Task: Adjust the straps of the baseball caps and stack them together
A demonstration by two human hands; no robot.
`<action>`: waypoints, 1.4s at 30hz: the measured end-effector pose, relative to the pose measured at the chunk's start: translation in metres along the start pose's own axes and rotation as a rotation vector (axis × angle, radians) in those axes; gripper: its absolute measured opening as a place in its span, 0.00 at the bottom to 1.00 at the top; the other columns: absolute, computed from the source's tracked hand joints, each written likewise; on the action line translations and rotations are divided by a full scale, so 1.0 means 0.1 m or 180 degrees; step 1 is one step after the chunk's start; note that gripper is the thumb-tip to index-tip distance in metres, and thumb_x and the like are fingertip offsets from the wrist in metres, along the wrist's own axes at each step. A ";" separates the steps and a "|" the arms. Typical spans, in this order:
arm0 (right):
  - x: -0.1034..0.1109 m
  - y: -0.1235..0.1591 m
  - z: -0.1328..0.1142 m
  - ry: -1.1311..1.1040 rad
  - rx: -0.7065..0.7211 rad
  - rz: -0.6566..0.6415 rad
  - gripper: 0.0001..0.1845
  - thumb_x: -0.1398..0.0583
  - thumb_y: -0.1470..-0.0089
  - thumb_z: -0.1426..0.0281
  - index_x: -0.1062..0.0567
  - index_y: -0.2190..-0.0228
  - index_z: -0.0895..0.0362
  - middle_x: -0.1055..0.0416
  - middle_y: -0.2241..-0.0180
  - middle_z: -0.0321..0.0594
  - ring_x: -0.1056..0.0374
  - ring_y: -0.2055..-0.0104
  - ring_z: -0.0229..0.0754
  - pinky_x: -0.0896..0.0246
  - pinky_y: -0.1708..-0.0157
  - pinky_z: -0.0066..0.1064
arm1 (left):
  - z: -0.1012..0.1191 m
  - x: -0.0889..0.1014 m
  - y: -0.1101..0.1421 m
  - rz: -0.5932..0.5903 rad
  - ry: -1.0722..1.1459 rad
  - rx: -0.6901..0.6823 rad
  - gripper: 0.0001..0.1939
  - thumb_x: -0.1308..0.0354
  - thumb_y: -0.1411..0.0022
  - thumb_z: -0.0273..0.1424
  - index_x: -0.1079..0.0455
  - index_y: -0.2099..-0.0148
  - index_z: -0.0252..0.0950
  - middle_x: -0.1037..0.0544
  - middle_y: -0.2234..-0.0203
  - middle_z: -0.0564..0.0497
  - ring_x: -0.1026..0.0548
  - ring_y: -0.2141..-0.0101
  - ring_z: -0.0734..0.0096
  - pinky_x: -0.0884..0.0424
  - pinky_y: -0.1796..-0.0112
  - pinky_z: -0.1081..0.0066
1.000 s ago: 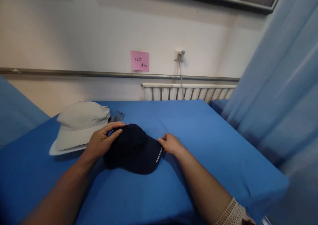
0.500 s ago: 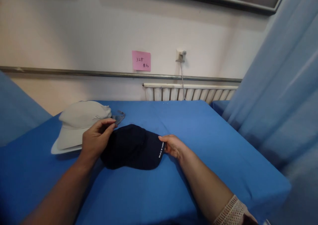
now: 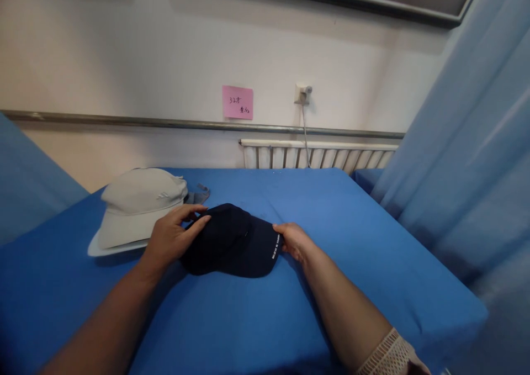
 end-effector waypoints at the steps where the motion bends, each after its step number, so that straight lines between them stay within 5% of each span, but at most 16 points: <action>1: 0.02 0.00 -0.01 0.0058 0.0018 -0.0050 0.10 0.41 0.42 0.69 0.26 0.74 0.60 0.30 0.79 0.37 0.37 0.81 0.33 0.42 0.81 0.23 | -0.01 0.02 0.01 0.0152 0.0089 0.0066 0.14 0.42 0.41 0.41 0.24 0.57 0.40 0.20 0.64 0.49 0.24 0.64 0.62 0.28 0.58 0.64; 5: 0.08 0.00 -0.04 0.0013 0.0098 -0.0231 0.08 0.37 0.44 0.68 0.26 0.72 0.60 0.29 0.78 0.37 0.35 0.79 0.33 0.42 0.82 0.21 | -0.05 0.09 0.03 0.0660 0.0420 0.0389 0.14 0.41 0.42 0.40 0.24 0.57 0.40 0.20 0.63 0.51 0.23 0.64 0.65 0.28 0.58 0.66; 13: 0.07 -0.09 0.07 -0.0602 -0.0349 -0.0550 0.03 0.36 0.48 0.77 0.27 0.72 0.63 0.29 0.80 0.34 0.36 0.83 0.29 0.40 0.84 0.18 | -0.15 0.09 -0.01 0.0936 0.0452 0.0616 0.15 0.40 0.43 0.41 0.23 0.57 0.40 0.19 0.64 0.51 0.22 0.63 0.64 0.28 0.56 0.65; 23: 0.18 -0.22 0.02 -0.1115 0.0113 0.0104 0.05 0.41 0.43 0.79 0.27 0.71 0.62 0.28 0.79 0.37 0.32 0.81 0.31 0.37 0.82 0.18 | -0.25 0.04 -0.05 0.0774 0.0297 0.0766 0.18 0.44 0.41 0.42 0.26 0.52 0.41 0.20 0.61 0.49 0.22 0.63 0.62 0.27 0.57 0.63; 27: 0.59 -0.35 -0.20 -0.1502 0.0593 0.0663 0.05 0.41 0.42 0.78 0.28 0.70 0.59 0.29 0.78 0.34 0.32 0.80 0.31 0.36 0.83 0.18 | -0.31 -0.14 -0.02 0.0414 0.0257 0.0715 0.20 0.45 0.42 0.44 0.26 0.52 0.40 0.20 0.60 0.47 0.22 0.62 0.61 0.26 0.57 0.63; 32: 1.34 -0.61 -0.59 -0.1894 0.1029 0.1590 0.04 0.44 0.39 0.77 0.29 0.66 0.58 0.30 0.74 0.33 0.33 0.77 0.31 0.33 0.77 0.19 | -0.28 -0.57 0.09 -0.0521 0.0285 0.0369 0.18 0.46 0.42 0.43 0.24 0.54 0.40 0.20 0.59 0.46 0.22 0.60 0.60 0.26 0.56 0.61; 37: 2.07 -0.90 -0.99 -0.2087 0.1196 0.2248 0.18 0.41 0.39 0.64 0.31 0.50 0.59 0.31 0.51 0.45 0.30 0.54 0.45 0.30 0.56 0.42 | -0.30 -0.93 0.18 -0.1382 0.0415 0.0241 0.17 0.46 0.41 0.40 0.24 0.53 0.41 0.20 0.58 0.48 0.22 0.56 0.59 0.27 0.51 0.59; 42: 2.62 -1.13 -1.10 -0.2165 0.1125 0.2714 0.19 0.41 0.39 0.63 0.31 0.49 0.58 0.32 0.49 0.46 0.31 0.52 0.46 0.31 0.54 0.44 | -0.41 -1.02 0.16 -0.1723 0.0379 0.0359 0.17 0.47 0.39 0.40 0.24 0.52 0.41 0.20 0.56 0.47 0.23 0.54 0.59 0.28 0.50 0.59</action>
Point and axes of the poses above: each hand's wrist, its own y-axis away from the middle knuckle, its own x-axis out of the back of the hand, z = x × y, the point moved 4 cm from there along -y, towards the middle knuckle
